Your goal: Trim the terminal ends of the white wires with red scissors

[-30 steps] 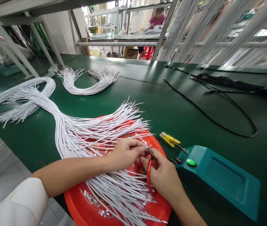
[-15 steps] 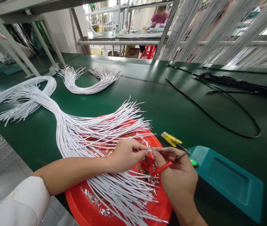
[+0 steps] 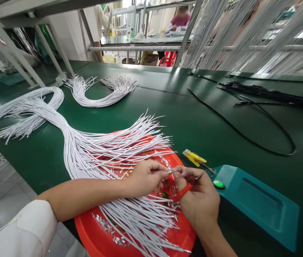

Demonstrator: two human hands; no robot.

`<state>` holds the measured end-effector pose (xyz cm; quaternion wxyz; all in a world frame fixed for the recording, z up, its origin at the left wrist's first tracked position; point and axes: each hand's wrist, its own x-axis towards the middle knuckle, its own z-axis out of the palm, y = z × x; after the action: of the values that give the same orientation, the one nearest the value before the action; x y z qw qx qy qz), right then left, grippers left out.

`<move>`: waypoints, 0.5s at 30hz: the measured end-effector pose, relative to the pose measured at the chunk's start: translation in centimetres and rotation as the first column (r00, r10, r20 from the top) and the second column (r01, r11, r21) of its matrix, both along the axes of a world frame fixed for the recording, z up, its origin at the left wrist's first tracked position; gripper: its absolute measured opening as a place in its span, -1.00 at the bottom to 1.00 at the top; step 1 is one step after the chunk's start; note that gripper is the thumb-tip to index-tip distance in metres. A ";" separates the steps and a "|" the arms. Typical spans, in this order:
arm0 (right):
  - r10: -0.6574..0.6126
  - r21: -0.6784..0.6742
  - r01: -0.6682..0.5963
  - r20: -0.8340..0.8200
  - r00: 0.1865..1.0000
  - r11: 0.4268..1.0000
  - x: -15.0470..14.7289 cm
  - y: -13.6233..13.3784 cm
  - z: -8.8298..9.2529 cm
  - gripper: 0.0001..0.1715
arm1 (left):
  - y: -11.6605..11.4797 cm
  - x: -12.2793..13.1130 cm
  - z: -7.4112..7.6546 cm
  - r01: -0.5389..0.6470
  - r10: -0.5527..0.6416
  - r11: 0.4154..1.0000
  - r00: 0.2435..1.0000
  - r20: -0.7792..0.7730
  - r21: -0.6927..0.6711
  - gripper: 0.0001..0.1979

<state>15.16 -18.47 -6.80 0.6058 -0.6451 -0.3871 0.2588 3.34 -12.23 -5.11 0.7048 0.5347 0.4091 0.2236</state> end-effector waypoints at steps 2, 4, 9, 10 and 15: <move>0.018 -0.007 -0.018 -0.027 0.999 1.000 0.0 0.0 0.1 -0.78 | 0.0 0.0 0.1 0.019 -0.019 1.000 1.000 -0.007 -0.005 -0.88; 0.031 -0.014 -0.031 -0.049 0.998 0.999 0.0 0.1 0.3 -0.77 | 0.0 -0.1 0.3 0.037 -0.037 0.999 0.999 0.001 -0.013 -0.87; 0.019 -0.003 -0.020 -0.098 0.995 1.000 0.0 0.1 0.7 -0.72 | 0.1 -0.3 0.8 0.062 -0.063 0.995 0.998 0.002 0.080 -0.86; 0.001 0.002 0.000 -0.108 0.994 1.000 0.0 0.1 0.7 -0.72 | 0.1 -0.3 0.9 0.053 -0.053 0.994 0.999 -0.005 0.097 -0.87; -0.033 0.030 0.037 -0.133 0.991 0.999 -0.1 0.2 0.8 -0.67 | 0.4 -0.4 0.6 0.043 -0.030 0.976 0.998 -0.061 0.212 -0.84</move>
<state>15.07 -18.27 -6.00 0.6449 -0.6234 -0.3387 0.2840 2.93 -11.81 -4.46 0.6354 0.6207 0.3931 0.2376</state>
